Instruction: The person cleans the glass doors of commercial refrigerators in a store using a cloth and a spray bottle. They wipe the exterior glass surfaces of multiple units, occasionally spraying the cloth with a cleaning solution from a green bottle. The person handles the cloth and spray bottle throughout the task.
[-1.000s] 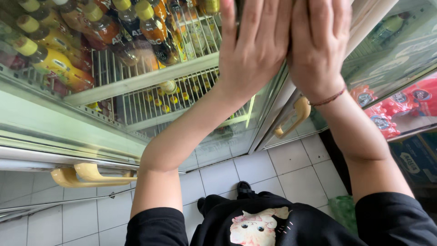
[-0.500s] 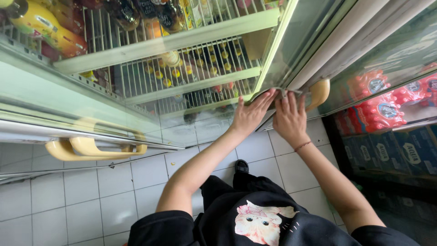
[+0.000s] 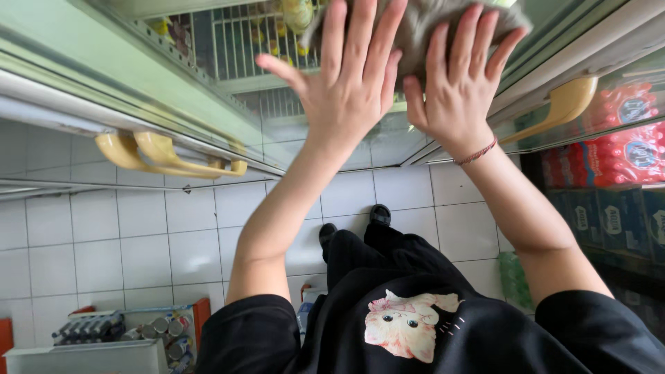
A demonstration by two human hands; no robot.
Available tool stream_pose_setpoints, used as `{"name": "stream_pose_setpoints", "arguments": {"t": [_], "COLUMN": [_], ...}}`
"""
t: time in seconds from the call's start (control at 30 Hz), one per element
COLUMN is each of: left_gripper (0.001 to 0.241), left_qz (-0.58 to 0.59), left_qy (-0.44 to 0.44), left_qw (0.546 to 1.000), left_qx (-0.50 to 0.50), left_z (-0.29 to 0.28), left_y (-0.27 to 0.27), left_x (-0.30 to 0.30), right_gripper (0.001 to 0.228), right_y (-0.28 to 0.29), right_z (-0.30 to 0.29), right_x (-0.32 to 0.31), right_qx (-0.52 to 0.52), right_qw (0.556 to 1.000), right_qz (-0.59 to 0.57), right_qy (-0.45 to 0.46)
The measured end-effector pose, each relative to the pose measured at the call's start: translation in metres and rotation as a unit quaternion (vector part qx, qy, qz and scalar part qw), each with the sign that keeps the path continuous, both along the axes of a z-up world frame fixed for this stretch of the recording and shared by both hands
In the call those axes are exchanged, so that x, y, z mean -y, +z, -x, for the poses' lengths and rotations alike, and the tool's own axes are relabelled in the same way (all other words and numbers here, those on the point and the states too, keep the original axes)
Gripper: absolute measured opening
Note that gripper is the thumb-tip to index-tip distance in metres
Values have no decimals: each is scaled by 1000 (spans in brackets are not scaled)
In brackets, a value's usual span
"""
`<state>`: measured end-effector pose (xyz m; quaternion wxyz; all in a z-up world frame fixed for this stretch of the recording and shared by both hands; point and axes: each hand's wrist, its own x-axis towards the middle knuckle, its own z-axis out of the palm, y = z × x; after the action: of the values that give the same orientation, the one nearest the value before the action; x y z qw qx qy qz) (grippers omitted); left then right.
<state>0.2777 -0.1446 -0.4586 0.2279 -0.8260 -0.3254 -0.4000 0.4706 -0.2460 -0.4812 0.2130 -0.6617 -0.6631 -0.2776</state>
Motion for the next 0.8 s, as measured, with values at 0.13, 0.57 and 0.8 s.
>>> {"name": "stream_pose_setpoints", "arguments": {"t": [0.13, 0.57, 0.8], "left_gripper": [63, 66, 69], "left_qz": [-37, 319, 162], "left_qy": [-4, 113, 81], "left_qw": [999, 939, 980], "left_qx": [-19, -56, 79], "left_z": [25, 140, 143], "left_y": [17, -161, -38], "left_x": [-23, 37, -18], "right_gripper": [74, 56, 48], "right_y": [3, -143, -3], "right_z": [16, 152, 173], "right_x": [-29, -15, -58], "right_qx": [14, 29, 52], "right_qw": [998, 987, 995], "right_qz": [-42, 127, 18], "right_qy": [-43, 95, 77]}}
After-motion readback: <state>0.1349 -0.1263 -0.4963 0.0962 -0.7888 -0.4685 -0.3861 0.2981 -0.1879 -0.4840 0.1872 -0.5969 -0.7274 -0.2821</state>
